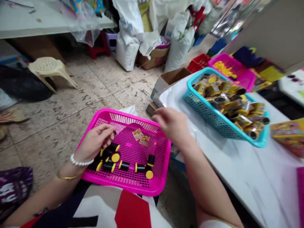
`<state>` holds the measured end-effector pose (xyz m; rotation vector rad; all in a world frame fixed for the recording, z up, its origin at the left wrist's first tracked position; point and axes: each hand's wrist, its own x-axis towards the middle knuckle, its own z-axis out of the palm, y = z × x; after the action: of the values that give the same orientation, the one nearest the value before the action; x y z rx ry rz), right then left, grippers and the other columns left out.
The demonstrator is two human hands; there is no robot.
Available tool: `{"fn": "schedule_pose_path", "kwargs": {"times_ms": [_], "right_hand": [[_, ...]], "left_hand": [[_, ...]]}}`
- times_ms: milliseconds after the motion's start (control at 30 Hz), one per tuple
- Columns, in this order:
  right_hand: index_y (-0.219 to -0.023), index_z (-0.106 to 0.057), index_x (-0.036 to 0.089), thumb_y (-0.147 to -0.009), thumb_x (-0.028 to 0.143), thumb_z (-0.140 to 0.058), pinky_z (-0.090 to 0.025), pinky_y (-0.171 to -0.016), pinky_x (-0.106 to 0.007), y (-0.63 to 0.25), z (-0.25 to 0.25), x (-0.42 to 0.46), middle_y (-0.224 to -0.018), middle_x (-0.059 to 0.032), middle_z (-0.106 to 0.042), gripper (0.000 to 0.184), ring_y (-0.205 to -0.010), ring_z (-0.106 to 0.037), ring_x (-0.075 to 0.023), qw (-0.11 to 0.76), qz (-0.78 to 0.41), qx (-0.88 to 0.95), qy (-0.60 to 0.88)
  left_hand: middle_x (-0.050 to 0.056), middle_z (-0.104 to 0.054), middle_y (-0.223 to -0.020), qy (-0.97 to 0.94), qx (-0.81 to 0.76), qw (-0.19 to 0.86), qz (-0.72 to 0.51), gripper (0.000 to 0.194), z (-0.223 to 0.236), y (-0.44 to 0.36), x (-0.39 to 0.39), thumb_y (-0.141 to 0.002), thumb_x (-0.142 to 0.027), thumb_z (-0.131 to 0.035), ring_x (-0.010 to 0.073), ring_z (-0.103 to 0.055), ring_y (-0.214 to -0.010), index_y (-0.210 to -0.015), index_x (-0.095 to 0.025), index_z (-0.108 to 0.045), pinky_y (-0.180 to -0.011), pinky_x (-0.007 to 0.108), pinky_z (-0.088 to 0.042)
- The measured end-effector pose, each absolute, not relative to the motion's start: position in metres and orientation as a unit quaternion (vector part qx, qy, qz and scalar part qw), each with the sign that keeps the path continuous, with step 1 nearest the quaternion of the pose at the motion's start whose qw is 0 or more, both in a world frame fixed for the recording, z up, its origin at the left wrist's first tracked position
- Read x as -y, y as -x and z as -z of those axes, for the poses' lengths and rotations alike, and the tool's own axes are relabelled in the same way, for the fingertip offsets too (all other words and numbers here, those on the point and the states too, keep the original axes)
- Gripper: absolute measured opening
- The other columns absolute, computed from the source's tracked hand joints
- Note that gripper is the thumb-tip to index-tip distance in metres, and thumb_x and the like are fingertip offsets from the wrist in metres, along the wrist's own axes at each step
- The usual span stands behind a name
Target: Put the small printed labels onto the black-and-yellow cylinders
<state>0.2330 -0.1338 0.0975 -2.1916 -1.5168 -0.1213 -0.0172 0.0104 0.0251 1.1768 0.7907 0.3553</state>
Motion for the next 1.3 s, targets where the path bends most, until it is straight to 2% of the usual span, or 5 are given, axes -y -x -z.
{"fn": "schedule_pose_path", "kwargs": {"times_ms": [300,633,767,967,1300], "right_hand": [[-0.102,-0.063,0.018,-0.092,0.017,-0.048,-0.044,-0.06,-0.027,-0.169,0.012,0.093,-0.093,-0.0111,-0.064,0.018,-0.076,-0.065,-0.0212,-0.071,-0.148,0.604,0.78],[-0.087,-0.058,0.019,-0.081,0.014,-0.061,-0.044,-0.065,-0.026,-0.141,-0.008,0.106,-0.077,0.0005,-0.06,0.008,-0.069,-0.056,-0.0131,0.332,-0.295,0.557,0.702],[-0.115,-0.052,0.022,-0.072,0.029,-0.074,-0.05,-0.063,-0.027,-0.13,-0.002,0.11,-0.092,-0.0013,-0.064,0.049,-0.071,-0.062,-0.014,0.56,-0.4,0.311,0.656],[-0.068,-0.057,0.017,-0.079,0.051,-0.066,-0.038,-0.048,-0.023,-0.122,0.006,0.118,-0.055,0.0024,-0.055,0.036,-0.049,-0.048,-0.0106,0.541,-0.449,0.224,0.674],[-0.071,-0.06,0.019,-0.084,0.048,-0.062,-0.037,-0.052,-0.025,-0.112,0.0,0.122,-0.06,0.0021,-0.053,0.032,-0.055,-0.047,-0.0126,0.556,-0.326,0.28,0.711]], "left_hand": [[-0.001,-0.06,-0.067,-0.577,-0.366,0.719,-0.127,0.025,-0.013,0.019,-0.016,-0.084,-0.041,-0.064,0.0069,-0.05,-0.049,-0.09,-0.017,-0.057,-0.043,0.016,-0.036],[0.001,-0.061,-0.07,-0.636,-0.323,0.694,-0.096,0.023,0.007,0.012,0.004,-0.079,-0.037,-0.068,0.0104,-0.052,-0.06,-0.082,-0.015,-0.063,-0.054,0.021,-0.039],[-0.002,-0.055,-0.058,-0.571,-0.347,0.737,-0.098,0.028,0.006,0.013,0.003,-0.079,-0.042,-0.067,0.0095,-0.048,-0.049,-0.076,-0.016,-0.059,-0.048,0.021,-0.035],[-0.003,-0.055,-0.058,-0.579,-0.367,0.713,-0.148,0.024,-0.004,0.012,0.013,-0.081,-0.04,-0.065,0.0095,-0.048,-0.049,-0.079,-0.016,-0.06,-0.047,0.02,-0.036],[-0.002,-0.055,-0.056,-0.597,-0.393,0.666,-0.214,0.023,-0.022,0.016,0.027,-0.083,-0.039,-0.065,0.0098,-0.048,-0.05,-0.083,-0.017,-0.07,-0.046,0.02,-0.037]]}}
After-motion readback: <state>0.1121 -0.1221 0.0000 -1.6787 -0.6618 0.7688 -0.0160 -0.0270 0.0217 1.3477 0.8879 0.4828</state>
